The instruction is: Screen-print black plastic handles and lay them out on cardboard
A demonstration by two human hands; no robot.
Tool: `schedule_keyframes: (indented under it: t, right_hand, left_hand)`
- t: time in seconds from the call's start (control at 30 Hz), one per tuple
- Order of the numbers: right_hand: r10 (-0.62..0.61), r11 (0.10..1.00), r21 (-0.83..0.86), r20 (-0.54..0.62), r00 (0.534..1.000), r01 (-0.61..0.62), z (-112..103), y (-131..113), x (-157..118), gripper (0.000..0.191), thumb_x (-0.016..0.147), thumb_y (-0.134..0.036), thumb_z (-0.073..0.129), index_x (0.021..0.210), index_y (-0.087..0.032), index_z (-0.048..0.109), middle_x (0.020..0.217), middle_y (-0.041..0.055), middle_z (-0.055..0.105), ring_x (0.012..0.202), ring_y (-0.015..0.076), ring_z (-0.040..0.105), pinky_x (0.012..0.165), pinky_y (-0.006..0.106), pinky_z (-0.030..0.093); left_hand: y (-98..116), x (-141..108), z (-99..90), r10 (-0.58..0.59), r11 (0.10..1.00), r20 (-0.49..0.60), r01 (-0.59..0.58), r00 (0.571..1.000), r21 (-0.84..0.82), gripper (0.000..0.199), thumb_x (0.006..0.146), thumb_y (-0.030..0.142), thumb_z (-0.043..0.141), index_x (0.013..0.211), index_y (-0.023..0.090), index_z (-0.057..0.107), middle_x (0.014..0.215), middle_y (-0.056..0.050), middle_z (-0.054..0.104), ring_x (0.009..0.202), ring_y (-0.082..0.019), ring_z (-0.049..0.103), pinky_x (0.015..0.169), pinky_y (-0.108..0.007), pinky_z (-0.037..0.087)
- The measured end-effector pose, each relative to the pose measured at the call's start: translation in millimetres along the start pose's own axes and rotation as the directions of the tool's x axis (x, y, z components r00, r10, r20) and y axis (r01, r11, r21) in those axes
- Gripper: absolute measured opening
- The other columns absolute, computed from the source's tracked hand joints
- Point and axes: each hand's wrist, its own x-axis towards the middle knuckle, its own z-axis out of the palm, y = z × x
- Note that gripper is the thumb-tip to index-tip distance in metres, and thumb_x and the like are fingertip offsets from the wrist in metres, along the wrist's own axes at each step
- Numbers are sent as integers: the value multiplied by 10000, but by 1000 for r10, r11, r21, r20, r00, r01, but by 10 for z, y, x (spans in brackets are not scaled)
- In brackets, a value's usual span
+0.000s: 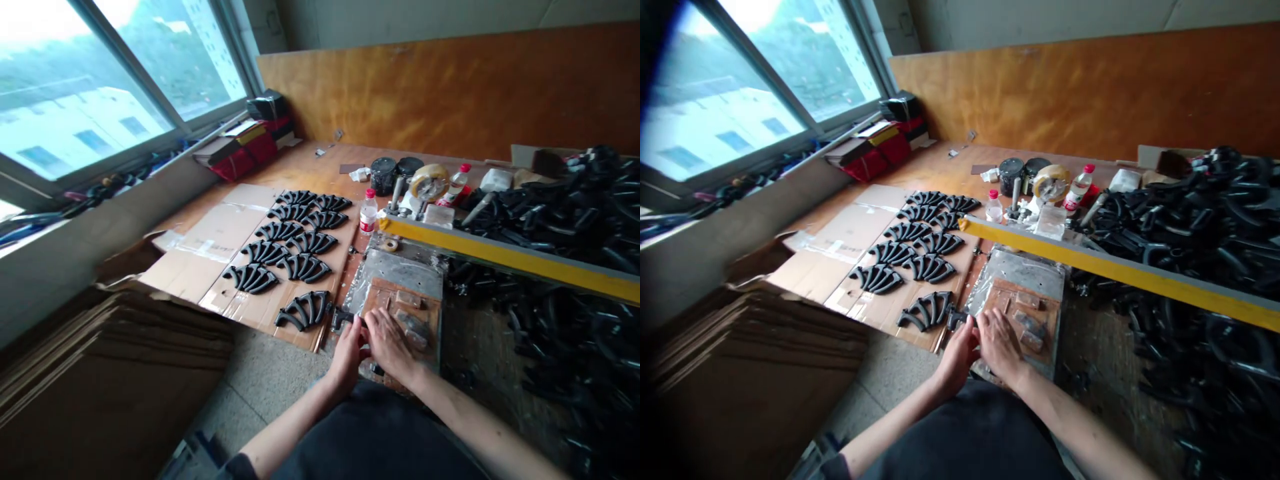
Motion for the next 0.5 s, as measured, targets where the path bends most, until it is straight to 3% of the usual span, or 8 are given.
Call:
schedule_keyframes:
  t: [0.07,0.13,0.2,0.27,0.37,0.5]
  right_hand:
    - [-134,987,89,21,991,131,152,-270,162,121,955,-266,477,903,-200,564,932,82,628,940,249,543,858,374,432]
    - [-205,967,167,55,977,193,316,-413,391,158,940,-345,530,955,-196,580,992,81,637,1010,246,536,897,366,430]
    - [-201,969,170,116,973,180,482,-458,654,233,925,-404,555,999,-185,587,1024,92,649,1066,251,530,928,366,421]
    - [-142,987,101,209,968,123,643,-464,896,297,926,-443,540,1017,-164,587,1010,118,665,1079,268,542,916,375,423]
    - [-41,999,-12,380,924,49,850,-495,1143,406,926,-499,511,1072,-126,573,980,156,690,1053,299,586,867,386,434]
    - [1,998,-54,493,870,29,996,-586,1269,470,921,-537,492,1128,-119,552,1014,185,696,1045,309,619,849,384,430]
  left_hand:
    - [50,18,-312,60,998,-179,-64,982,-15,563,768,689,562,951,157,578,838,-72,654,727,-164,635,593,-248,503]
    - [109,54,-724,96,995,-312,-90,945,33,569,779,690,541,980,159,567,870,-81,669,710,-167,648,578,-253,501]
    - [109,95,-1170,109,992,-447,-67,888,110,569,824,691,450,992,157,549,953,-110,685,693,-166,662,565,-254,494]
    - [46,150,-1561,92,977,-556,33,826,212,567,872,673,331,997,156,526,978,-130,697,664,-159,665,547,-247,481]
    - [-66,281,-1945,70,872,-570,227,819,433,626,904,641,173,946,140,547,837,-135,712,618,-168,660,524,-247,467]
    - [12,549,-2184,41,735,-509,320,860,598,674,886,642,216,667,135,602,531,-124,629,459,-208,587,462,-294,425]
